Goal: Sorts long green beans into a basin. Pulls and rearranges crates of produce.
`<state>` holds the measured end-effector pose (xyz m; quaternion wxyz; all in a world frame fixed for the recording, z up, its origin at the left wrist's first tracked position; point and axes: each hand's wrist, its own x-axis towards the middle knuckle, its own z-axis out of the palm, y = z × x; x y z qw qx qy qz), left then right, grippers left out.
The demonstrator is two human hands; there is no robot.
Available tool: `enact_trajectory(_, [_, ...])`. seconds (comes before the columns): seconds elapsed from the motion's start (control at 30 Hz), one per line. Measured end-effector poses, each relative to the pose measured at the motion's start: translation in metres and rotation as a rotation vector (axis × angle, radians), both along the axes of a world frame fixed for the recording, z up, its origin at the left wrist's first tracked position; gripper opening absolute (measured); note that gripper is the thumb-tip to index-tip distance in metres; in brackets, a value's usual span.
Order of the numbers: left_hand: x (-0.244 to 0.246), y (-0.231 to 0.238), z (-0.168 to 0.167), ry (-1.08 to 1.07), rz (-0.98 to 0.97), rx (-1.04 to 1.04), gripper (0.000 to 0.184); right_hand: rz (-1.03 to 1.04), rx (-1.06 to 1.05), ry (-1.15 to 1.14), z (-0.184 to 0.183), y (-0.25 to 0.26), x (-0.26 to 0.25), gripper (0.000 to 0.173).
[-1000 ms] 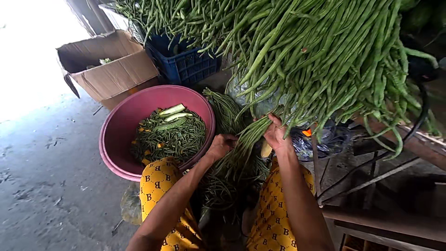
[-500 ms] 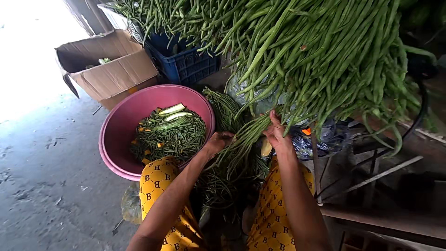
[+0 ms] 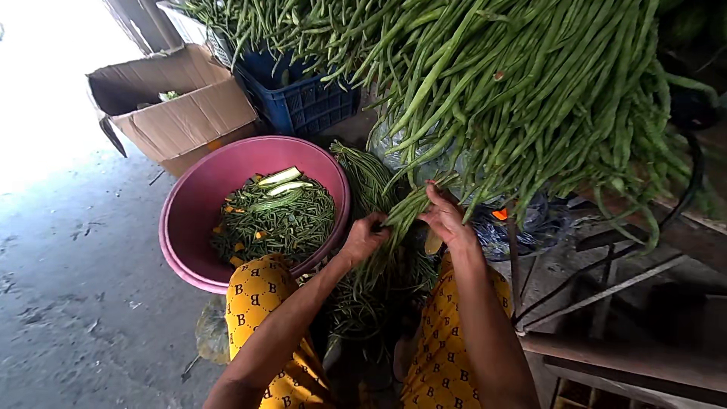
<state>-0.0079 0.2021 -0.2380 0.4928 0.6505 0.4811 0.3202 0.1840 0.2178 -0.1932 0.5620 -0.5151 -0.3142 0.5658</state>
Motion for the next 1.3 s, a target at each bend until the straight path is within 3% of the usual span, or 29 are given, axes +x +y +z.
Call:
enact_trajectory(0.17, [-0.004,0.006,0.001,-0.293,0.025,-0.230,0.023,-0.020,0.061,-0.110,0.003,-0.001,0.003,0.036])
enact_trajectory(0.37, [-0.003,0.007,-0.007,-0.268,0.078,-0.148,0.033,-0.036,0.071,-0.118,0.002,-0.002,0.000,0.033])
enact_trajectory(0.43, [-0.002,0.005,-0.002,-0.281,0.089,-0.134,0.022,-0.021,0.064,-0.136,0.001,-0.001,-0.001,0.033])
enact_trajectory(0.57, [0.000,-0.001,0.002,-0.155,0.037,-0.028,0.022,-0.026,0.054,-0.168,0.000,-0.002,-0.003,0.034])
enact_trajectory(0.67, [0.004,-0.005,-0.007,-0.030,0.037,0.245,0.030,-0.051,0.040,-0.131,0.000,-0.001,-0.006,0.035])
enact_trajectory(0.77, [0.008,-0.004,-0.019,0.083,0.068,0.498,0.019,-0.064,0.029,-0.114,-0.001,-0.001,-0.008,0.032])
enact_trajectory(0.93, [0.010,-0.008,-0.018,0.300,0.152,0.563,0.032,-0.010,0.020,-0.117,0.000,-0.004,-0.015,0.039])
enact_trajectory(1.03, [0.007,-0.006,-0.009,0.281,0.089,0.373,0.029,0.050,0.011,-0.202,0.000,-0.004,-0.014,0.043])
enact_trajectory(1.2, [-0.002,0.002,0.009,-0.069,-0.067,-0.141,0.022,-0.062,0.122,-0.492,-0.004,-0.002,-0.011,0.039])
enact_trajectory(1.3, [-0.002,-0.001,0.013,-0.332,-0.126,-0.275,0.016,-0.060,0.221,-0.325,-0.010,-0.003,-0.014,0.041])
